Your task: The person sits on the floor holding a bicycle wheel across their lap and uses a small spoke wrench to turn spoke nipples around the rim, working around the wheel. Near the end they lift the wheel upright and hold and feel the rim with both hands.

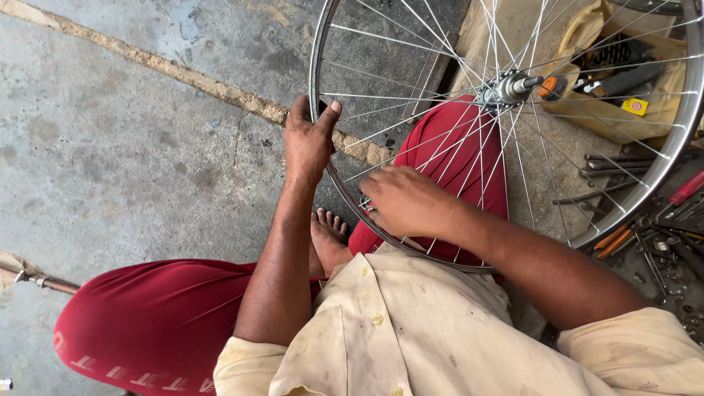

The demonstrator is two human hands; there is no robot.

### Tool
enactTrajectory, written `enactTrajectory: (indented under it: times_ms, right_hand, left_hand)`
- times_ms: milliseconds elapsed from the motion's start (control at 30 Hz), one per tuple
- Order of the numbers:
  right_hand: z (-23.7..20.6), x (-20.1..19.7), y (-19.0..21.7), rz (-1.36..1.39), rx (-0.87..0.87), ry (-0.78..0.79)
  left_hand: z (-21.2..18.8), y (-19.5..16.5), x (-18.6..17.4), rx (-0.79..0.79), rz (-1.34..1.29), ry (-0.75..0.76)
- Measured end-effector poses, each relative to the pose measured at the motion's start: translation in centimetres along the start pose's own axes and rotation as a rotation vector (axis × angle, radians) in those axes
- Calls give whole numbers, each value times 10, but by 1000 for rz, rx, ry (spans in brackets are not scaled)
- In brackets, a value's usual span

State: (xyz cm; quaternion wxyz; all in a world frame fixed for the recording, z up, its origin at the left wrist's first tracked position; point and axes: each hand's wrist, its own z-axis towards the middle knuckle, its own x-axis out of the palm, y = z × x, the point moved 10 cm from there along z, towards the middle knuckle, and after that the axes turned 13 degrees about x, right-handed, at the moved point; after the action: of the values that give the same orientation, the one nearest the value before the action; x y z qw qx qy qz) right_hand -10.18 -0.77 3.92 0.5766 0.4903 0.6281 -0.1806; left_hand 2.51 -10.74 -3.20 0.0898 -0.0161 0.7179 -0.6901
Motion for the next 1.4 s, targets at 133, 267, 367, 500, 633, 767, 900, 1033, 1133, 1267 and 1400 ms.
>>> enactTrajectory:
  times_ms: [133, 267, 367, 500, 633, 767, 900, 1033, 1133, 1267, 1400]
  right_hand:
    - [3, 4, -5, 41, 69, 154]
    - [-7, -10, 9, -27, 56, -34]
    - [-9, -16, 13, -29, -8, -111]
    - [2, -2, -5, -92, 98, 51]
    - [6, -15, -2, -122, 65, -79]
    - [-9, -54, 3, -4, -33, -455]
    - [-7, -39, 1, -120, -68, -357]
    - [1, -28, -12, 83, 35, -261]
    - [12, -16, -13, 100, 91, -194]
    - [7, -11, -1, 126, 24, -234]
    - [-29, -12, 7, 138, -180, -272]
  left_hand:
    - [1, -1, 1, 26, -2, 13]
    - [-1, 6, 2, -9, 15, 23]
    - [1, 7, 3, 7, 19, 25]
    - [2, 6, 2, 41, 36, 24]
    - [3, 10, 1, 11, 69, 34]
    - [-1, 22, 3, -94, -9, 93]
    - [-2, 28, 8, -156, -87, 124]
    - [-4, 31, 10, -157, -92, 154]
    - [-5, 27, 11, -105, -123, 205]
    - [-4, 36, 6, -146, -132, 225]
    - [1, 42, 6, -125, -257, 85]
